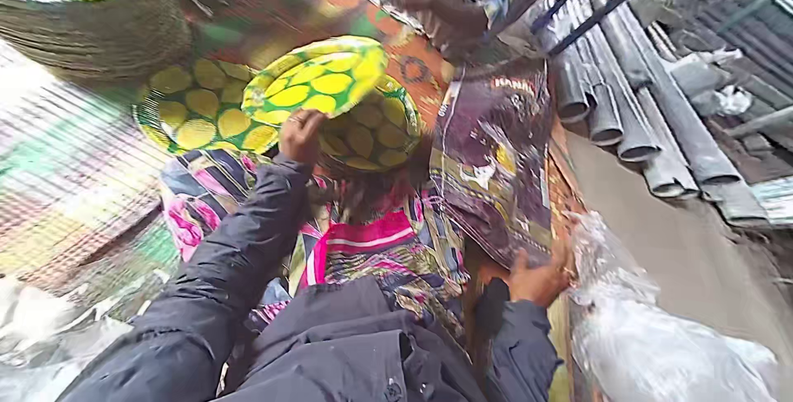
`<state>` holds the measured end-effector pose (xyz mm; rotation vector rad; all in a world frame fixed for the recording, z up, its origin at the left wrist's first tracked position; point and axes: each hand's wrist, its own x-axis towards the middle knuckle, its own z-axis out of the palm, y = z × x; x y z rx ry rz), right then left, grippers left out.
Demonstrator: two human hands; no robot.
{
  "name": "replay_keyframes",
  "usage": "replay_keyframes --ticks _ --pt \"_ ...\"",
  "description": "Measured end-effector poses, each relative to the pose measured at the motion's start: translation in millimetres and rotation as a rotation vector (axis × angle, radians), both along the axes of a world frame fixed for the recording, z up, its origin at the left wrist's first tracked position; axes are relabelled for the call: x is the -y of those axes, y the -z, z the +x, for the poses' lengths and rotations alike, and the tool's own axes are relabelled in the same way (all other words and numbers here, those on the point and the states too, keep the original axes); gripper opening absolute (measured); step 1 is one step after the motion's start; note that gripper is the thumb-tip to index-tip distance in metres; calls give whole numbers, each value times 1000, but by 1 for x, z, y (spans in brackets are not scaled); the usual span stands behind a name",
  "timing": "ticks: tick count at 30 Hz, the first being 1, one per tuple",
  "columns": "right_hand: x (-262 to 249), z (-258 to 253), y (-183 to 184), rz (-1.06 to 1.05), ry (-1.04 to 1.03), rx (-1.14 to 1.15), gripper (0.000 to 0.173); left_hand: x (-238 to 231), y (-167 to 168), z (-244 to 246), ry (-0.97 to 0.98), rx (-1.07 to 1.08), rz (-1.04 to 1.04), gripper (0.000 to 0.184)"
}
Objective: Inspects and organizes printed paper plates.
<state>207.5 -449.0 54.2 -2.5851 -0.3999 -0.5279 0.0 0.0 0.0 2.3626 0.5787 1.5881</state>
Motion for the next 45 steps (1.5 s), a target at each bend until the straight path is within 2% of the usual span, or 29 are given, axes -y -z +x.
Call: replay_keyframes --ticks 3,6,7,10,11,13,16,17,19,21,24,26,30,32,33,34,35,36,37,38,40,45 --pt "-109 -22 -5 -22 -491 207 77 12 -1 4 146 -62 208 23" --pt "-208 -35 16 -158 -860 394 71 12 11 18 225 -76 255 23" --pt "-235 -39 26 -213 -925 345 68 9 16 21 244 -97 225 23" --pt "-288 -50 66 -400 -945 -71 61 -5 32 18 281 -313 -40 25" --pt "-296 -52 80 -447 -933 -168 61 -10 33 14 279 -407 -136 26" --pt "-297 -54 100 -442 -905 -150 55 -20 32 9 226 -485 -225 26" --pt "-289 -52 104 -368 -851 -124 52 -33 15 2 -14 -514 -354 60" --pt "-287 -52 106 -338 -838 -123 52 -39 6 0 -150 -551 -425 63" --pt "-285 -51 110 -321 -821 -109 54 -54 -9 -5 -397 -726 -637 64" --pt "-286 -48 112 -351 -814 -98 56 -73 -4 -10 -483 -998 -846 65" --pt "-291 -45 117 -351 -812 -136 57 -78 7 -15 -444 -1279 -926 40" --pt "-292 -45 123 -296 -830 -133 56 -73 2 -11 -454 -1243 -938 29" --pt "-291 -40 125 -290 -851 -145 56 -72 11 -10 -473 -1142 -917 35" --pt "-291 -40 127 -284 -853 -132 56 -55 9 -13 -500 -1092 -871 34" --pt "-292 -41 128 -264 -860 -128 56 -41 -12 -15 -474 -1139 -909 35" --pt "-292 -42 130 -239 -868 -115 55 -35 -49 -16 -361 -1328 -1032 41" --pt "-292 -41 131 -233 -865 -93 54 -34 -64 -15 -318 -1391 -1075 43" --pt "-292 -40 131 -236 -856 -80 54 -34 -53 -14 -389 -1256 -1047 39" --pt "-291 -41 130 -252 -849 -102 54 -37 -13 -9 -583 -955 -860 29" --pt "-290 -41 127 -263 -851 -140 55 -52 5 -7 -640 -861 -782 28" --pt "-290 -41 126 -262 -855 -159 55 -67 -5 -12 -643 -809 -774 36" --pt "-290 -42 129 -240 -861 -125 53 -53 -40 -36 -717 -418 -660 39"
